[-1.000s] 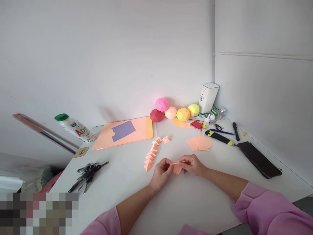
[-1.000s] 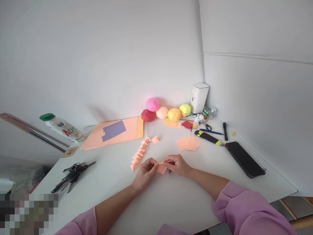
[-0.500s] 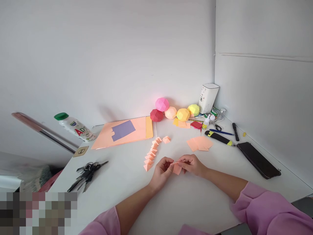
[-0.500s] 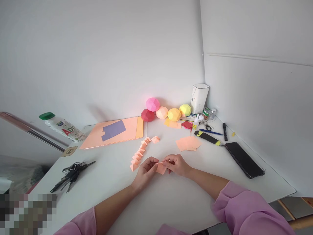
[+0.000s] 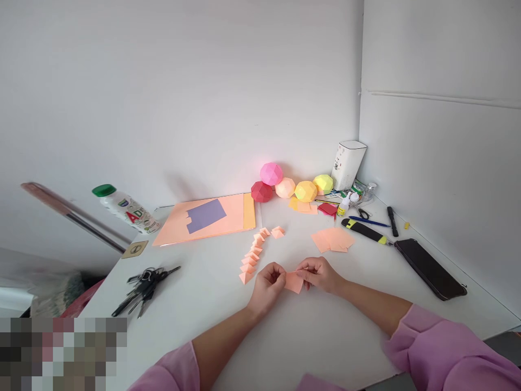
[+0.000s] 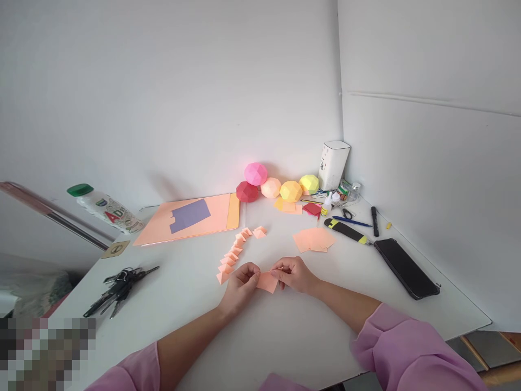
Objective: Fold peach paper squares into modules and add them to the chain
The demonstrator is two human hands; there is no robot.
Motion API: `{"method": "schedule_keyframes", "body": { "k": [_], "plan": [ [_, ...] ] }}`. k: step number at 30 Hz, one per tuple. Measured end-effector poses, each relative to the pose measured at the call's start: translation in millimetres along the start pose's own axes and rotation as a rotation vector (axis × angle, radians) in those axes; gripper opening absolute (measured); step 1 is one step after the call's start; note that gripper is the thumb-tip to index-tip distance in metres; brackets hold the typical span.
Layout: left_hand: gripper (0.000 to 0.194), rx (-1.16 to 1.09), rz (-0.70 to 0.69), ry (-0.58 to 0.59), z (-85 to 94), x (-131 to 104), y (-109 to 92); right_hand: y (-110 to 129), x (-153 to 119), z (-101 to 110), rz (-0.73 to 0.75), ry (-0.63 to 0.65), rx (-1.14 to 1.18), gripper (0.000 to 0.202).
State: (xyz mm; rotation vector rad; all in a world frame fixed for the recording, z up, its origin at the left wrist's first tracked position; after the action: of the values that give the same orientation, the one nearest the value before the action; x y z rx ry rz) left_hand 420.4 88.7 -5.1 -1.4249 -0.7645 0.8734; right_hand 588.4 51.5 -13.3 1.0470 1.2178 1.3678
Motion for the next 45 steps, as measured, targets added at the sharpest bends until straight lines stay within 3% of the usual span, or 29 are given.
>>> {"method": "schedule_keyframes", "body": {
  "k": [4,8,10,19,30,34,45],
  "plan": [
    [0.011,-0.07,-0.052,-0.012,1.4,0,-2,1,1,1,0.009,-0.01,0.053,0.024],
    [0.018,0.004,-0.072,0.137,-5.8,0,-4,3,0,-1,-0.002,0.015,0.046,0.022],
    [0.022,0.061,-0.053,0.156,-8.3,0,-2,4,-1,-2,-0.008,0.02,0.019,0.02],
    [0.02,0.096,-0.078,0.148,-11.1,0,2,13,-1,-6,0.042,-0.032,-0.187,0.005],
    [0.016,-0.016,0.008,0.071,-1.0,3,0,7,0,4,-0.088,-0.063,0.084,0.006],
    [0.016,-0.035,0.016,0.012,2.2,4,0,6,2,7,-0.069,-0.09,0.153,0.013],
    [0.027,0.009,0.025,0.016,-0.8,5,4,4,3,4,-0.014,-0.027,0.046,0.027]
  ]
}}
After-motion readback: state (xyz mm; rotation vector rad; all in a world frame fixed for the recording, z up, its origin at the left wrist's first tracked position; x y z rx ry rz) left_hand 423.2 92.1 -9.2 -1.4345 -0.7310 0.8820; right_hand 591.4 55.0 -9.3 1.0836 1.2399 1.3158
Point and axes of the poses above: each hand's wrist, its own x-axis towards the middle knuckle, its own z-axis out of the back of the hand, y = z × x, the point moved 3 cm from there along x, towards the middle knuckle, and after that the axes turned 1 degree about x, right-handed, at the moved point
